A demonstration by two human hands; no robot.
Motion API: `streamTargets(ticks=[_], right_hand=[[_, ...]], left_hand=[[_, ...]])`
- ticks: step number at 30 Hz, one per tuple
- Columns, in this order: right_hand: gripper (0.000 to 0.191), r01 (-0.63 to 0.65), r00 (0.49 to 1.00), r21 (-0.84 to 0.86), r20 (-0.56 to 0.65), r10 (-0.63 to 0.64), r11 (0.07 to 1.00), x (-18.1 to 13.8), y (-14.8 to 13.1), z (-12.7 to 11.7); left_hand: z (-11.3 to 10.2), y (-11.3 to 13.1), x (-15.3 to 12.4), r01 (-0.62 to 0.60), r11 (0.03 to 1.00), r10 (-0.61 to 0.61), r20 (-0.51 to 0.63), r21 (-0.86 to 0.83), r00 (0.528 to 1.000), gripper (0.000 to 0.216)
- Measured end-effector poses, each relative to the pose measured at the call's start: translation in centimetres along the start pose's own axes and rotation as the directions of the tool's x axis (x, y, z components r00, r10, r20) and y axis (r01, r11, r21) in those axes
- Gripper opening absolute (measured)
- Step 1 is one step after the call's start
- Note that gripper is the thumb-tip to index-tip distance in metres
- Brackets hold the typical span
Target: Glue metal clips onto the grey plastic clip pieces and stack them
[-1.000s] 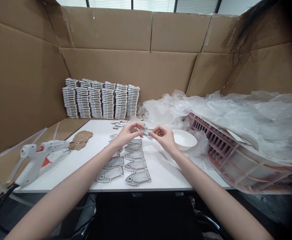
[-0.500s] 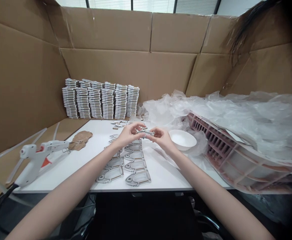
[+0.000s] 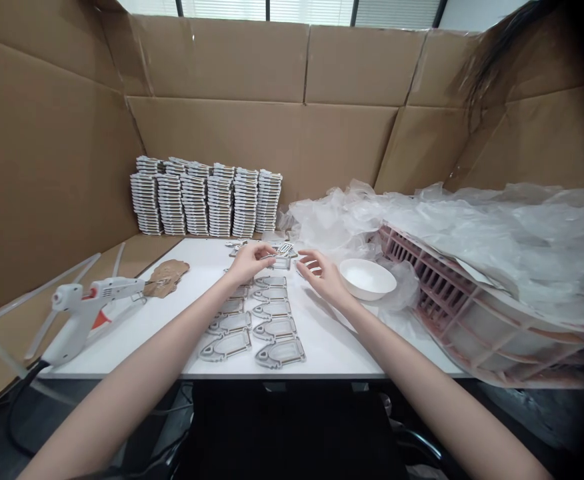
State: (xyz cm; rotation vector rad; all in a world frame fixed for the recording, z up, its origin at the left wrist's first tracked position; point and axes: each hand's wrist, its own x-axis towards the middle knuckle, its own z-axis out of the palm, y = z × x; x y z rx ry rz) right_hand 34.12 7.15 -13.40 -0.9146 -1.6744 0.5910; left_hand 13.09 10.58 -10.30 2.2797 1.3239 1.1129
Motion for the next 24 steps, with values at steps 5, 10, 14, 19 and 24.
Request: streamTargets(ticks=[5,10,14,19,24], right_hand=[[0.02,0.084,0.996,-0.111,0.029,-0.081,0.99,0.1,0.1,-0.4],[0.016,0.135,0.99,-0.27,0.075,-0.119,0.953,0.0,-0.1,-0.9],[0.018,0.152,0.987,-0.513,0.118,-0.106,0.845,-0.3,-0.1,-1.0],[0.031,0.189,0.966,-0.809,0.255,0.042,0.557,-0.5,0.3,-0.3],[0.026,0.206,0.957,-0.859,0.277,0.089,0.468,-0.2,0.0,-0.2]], left_hand=[[-0.2,-2.4,0.4,0.069,0.984,-0.071,0.006,0.167,0.997,0.021],[0.0,-2.8,0.4,0.083,0.952,-0.1,0.04,0.296,0.994,0.022],[-0.1,-2.4,0.3,0.081,0.925,-0.116,0.071,0.372,0.991,0.018],[-0.2,-1.7,0.1,0.089,0.904,-0.12,0.048,0.419,0.992,0.02],[-0.4,-1.5,0.0,0.079,0.915,-0.074,-0.027,0.396,0.997,0.024]])
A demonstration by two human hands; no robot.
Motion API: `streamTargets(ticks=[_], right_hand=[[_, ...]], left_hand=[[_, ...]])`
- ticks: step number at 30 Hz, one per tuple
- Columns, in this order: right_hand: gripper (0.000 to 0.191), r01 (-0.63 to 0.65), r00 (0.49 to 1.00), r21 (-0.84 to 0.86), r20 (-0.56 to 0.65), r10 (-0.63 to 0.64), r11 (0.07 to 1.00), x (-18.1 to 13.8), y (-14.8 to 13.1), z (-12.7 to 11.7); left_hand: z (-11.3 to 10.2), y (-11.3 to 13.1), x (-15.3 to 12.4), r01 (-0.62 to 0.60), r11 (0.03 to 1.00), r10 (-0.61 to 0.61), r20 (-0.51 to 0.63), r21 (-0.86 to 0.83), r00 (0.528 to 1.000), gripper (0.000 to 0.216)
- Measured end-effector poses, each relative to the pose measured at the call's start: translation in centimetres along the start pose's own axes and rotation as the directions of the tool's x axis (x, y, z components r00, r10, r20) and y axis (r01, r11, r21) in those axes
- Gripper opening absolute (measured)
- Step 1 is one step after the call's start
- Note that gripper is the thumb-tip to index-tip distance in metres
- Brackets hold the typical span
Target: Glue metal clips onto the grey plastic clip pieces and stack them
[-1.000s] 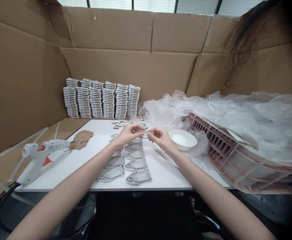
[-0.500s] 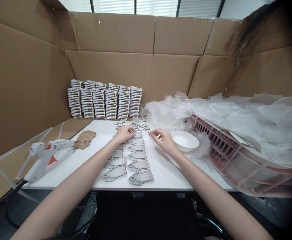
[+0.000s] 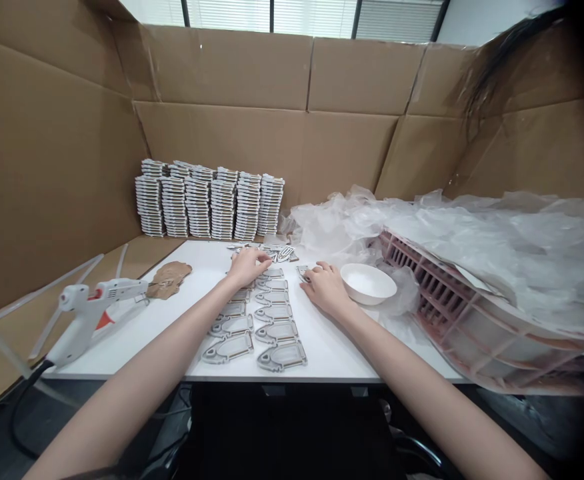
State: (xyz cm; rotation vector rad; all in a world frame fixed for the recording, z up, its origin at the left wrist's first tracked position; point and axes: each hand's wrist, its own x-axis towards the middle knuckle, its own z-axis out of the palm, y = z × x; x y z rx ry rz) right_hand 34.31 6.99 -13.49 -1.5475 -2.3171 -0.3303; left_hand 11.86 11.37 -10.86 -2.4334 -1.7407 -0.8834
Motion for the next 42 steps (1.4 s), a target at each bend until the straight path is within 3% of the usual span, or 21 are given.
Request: streamTargets(ticks=[7,11,13,15,18,21,24,27,31,34,38,42], right_hand=[[0.016,-0.04,0.999,0.041,-0.035,0.041,0.998,0.0,0.3,-0.1],[0.017,-0.07,0.986,0.244,-0.132,0.104,0.967,0.0,0.8,-0.1],[0.016,-0.012,0.973,0.401,-0.207,0.103,0.916,0.0,1.0,-0.2],[0.015,0.127,0.952,0.528,-0.303,0.046,0.84,0.0,0.9,-0.4],[0.016,0.329,0.902,0.594,-0.428,-0.058,0.734,-0.2,0.5,-0.8],[0.015,0.404,0.877,0.592,-0.468,-0.11,0.698,-0.2,0.6,-1.4],[0.019,0.303,0.871,0.589,-0.491,0.033,0.749,-0.3,2.5,-2.4],[0.021,-0.012,0.846,0.552,-0.439,0.303,0.834,-0.9,5.7,-3.2],[0.01,-0.345,0.911,0.426,-0.063,0.408,0.836,-2.1,9.1,-3.3],[0.004,-0.395,0.915,0.392,0.083,0.395,0.831,-2.4,9.9,-2.8],[0.006,-0.363,0.926,0.392,0.05,0.374,0.846,-2.2,10.3,-2.1],[0.007,-0.368,0.924,0.36,0.041,0.38,0.857,-2.1,10.5,-1.9]], left_hand=[[-0.1,0.2,0.1,-0.043,0.994,0.034,-0.089,-0.097,0.995,0.023],[-0.5,1.4,-0.2,-0.123,0.978,0.106,-0.108,-0.17,0.989,0.022],[-0.7,2.1,-0.4,-0.181,0.945,0.162,-0.094,-0.271,0.982,0.023],[-0.8,2.7,-0.6,-0.189,0.877,0.197,-0.027,-0.441,0.98,0.03],[-0.8,3.1,-0.8,0.001,0.708,0.19,0.192,-0.706,0.963,0.045],[-0.8,3.2,-0.9,0.191,0.535,0.163,0.322,-0.823,0.932,0.04],[-0.9,2.9,-1.0,0.208,0.457,0.091,0.278,-0.865,0.956,0.03],[-1.4,2.6,-1.0,0.189,0.384,0.003,0.206,-0.904,0.979,0.039],[-2.3,2.0,-0.8,0.181,0.275,-0.111,0.156,-0.944,0.982,0.046],[-2.7,1.6,-0.5,0.124,0.204,-0.163,0.091,-0.971,0.982,0.049],[-3.2,1.2,-0.2,0.057,0.172,-0.212,0.019,-0.983,0.977,0.051],[-3.6,0.8,0.0,0.022,0.153,-0.284,-0.023,-0.988,0.959,0.034]])
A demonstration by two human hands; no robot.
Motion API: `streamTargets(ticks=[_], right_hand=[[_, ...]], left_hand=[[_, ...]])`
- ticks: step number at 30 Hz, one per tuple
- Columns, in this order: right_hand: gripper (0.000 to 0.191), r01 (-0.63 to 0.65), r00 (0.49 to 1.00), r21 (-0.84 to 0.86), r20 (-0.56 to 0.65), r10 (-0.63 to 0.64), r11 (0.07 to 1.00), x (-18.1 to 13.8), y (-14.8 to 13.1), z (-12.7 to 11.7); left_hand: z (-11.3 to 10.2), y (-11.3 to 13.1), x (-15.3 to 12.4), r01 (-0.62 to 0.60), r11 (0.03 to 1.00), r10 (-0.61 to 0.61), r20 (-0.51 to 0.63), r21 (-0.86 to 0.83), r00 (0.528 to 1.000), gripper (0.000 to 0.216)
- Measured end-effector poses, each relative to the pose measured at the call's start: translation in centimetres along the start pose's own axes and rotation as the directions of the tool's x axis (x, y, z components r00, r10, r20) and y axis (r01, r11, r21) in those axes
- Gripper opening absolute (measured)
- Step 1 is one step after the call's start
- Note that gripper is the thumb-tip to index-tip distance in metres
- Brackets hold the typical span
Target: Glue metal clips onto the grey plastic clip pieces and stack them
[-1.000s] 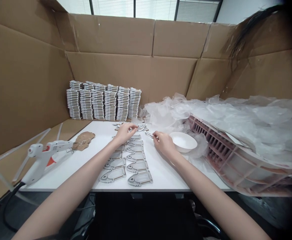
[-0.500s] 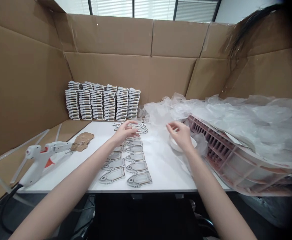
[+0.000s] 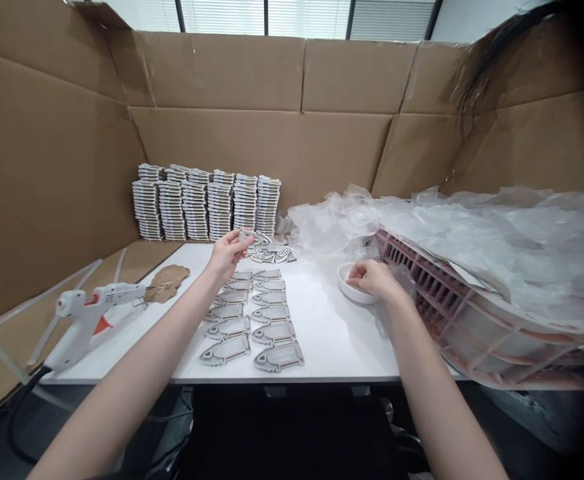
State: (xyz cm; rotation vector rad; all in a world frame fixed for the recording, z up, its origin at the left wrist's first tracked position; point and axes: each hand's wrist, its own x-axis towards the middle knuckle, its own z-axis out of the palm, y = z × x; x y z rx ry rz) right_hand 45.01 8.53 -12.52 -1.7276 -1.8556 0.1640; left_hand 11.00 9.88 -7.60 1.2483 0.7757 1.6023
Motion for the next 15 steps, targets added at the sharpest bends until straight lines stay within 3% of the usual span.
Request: streamTargets(ticks=[6,11,15], right_hand=[[0.01,-0.004,0.992,0.063,-0.125,0.012,0.998,-0.1,-0.4,-0.2],[0.004,-0.01,0.972,0.17,-0.23,0.049,0.985,0.0,-0.7,-0.5],[0.008,0.002,0.955,0.179,-0.292,0.051,0.984,0.0,-0.7,-0.5]], left_hand=[[-1.0,0.4,0.6,-0.015,0.996,0.008,-0.083,-0.083,0.996,0.022],[-1.0,0.6,0.5,0.051,0.989,-0.052,0.001,-0.141,0.999,0.021],[-0.5,0.8,0.1,0.084,0.992,-0.078,0.069,-0.092,0.995,0.018]])
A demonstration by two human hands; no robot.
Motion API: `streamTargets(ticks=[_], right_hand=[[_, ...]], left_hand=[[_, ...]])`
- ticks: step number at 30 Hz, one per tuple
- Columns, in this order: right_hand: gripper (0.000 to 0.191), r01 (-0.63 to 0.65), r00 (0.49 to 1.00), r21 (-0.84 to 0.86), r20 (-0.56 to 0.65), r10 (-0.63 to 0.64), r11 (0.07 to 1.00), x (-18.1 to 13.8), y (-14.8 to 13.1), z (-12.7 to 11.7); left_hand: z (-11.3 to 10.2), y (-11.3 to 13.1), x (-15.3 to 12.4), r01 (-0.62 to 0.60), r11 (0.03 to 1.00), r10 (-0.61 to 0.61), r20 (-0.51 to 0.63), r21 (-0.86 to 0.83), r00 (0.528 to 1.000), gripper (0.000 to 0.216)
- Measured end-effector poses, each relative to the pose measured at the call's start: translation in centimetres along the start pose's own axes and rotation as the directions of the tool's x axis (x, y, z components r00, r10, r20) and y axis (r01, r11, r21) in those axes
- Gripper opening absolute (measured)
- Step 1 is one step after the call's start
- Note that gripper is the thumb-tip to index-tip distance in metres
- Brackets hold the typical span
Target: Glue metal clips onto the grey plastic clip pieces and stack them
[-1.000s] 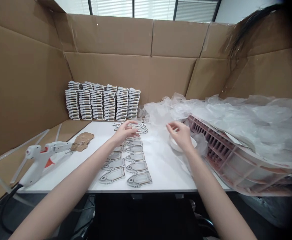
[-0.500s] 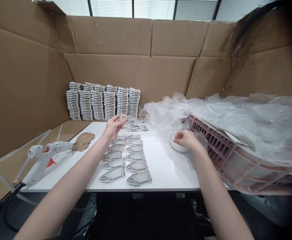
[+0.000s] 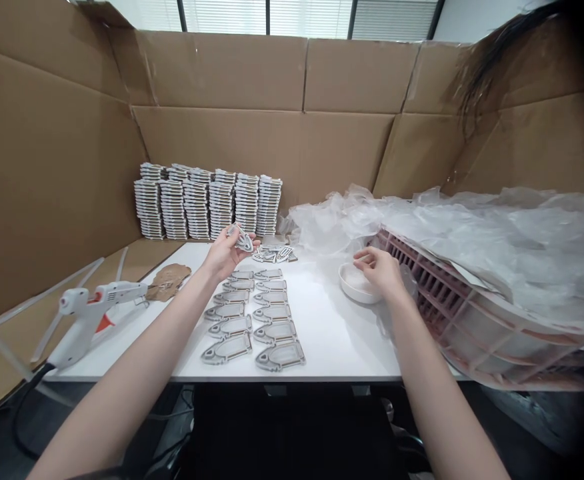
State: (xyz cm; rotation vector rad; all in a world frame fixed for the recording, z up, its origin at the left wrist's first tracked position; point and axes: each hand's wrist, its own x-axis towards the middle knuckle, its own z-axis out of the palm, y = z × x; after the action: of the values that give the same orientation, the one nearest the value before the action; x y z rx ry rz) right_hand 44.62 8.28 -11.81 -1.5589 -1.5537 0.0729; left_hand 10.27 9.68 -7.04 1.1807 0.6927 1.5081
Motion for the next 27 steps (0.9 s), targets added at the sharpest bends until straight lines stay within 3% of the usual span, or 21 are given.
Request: streamTargets(ticks=[5,10,14,18,22,27], right_hand=[[0.014,0.015,0.999,0.022,-0.052,-0.014,1.0,0.0,-0.5,-0.2],[0.017,0.113,0.993,0.275,-0.064,-0.099,0.955,-0.3,-1.8,0.3],[0.021,0.213,0.975,0.48,-0.043,-0.22,0.851,-0.7,-2.9,1.4],[0.021,0.258,0.953,0.512,0.005,-0.303,0.819,-1.3,-4.0,2.2],[0.021,0.205,0.942,0.575,0.103,-0.319,0.792,-1.9,-4.8,2.7],[0.023,0.11,0.92,0.647,0.221,-0.324,0.755,-2.5,-5.6,3.6]], left_hand=[[0.1,0.0,-0.3,0.023,0.99,-0.027,0.022,0.137,0.999,0.027],[0.3,-0.1,-0.7,0.078,0.965,-0.11,0.116,0.25,0.987,0.046],[1.2,-0.2,-1.3,0.034,0.943,-0.123,0.253,0.33,0.96,0.03],[2.0,-0.2,-1.6,-0.051,0.885,-0.123,0.338,0.463,0.933,0.022],[1.9,-0.5,-1.5,-0.1,0.849,-0.116,0.368,0.518,0.923,0.023],[1.6,-0.8,-1.3,-0.134,0.834,-0.061,0.33,0.536,0.942,0.036]])
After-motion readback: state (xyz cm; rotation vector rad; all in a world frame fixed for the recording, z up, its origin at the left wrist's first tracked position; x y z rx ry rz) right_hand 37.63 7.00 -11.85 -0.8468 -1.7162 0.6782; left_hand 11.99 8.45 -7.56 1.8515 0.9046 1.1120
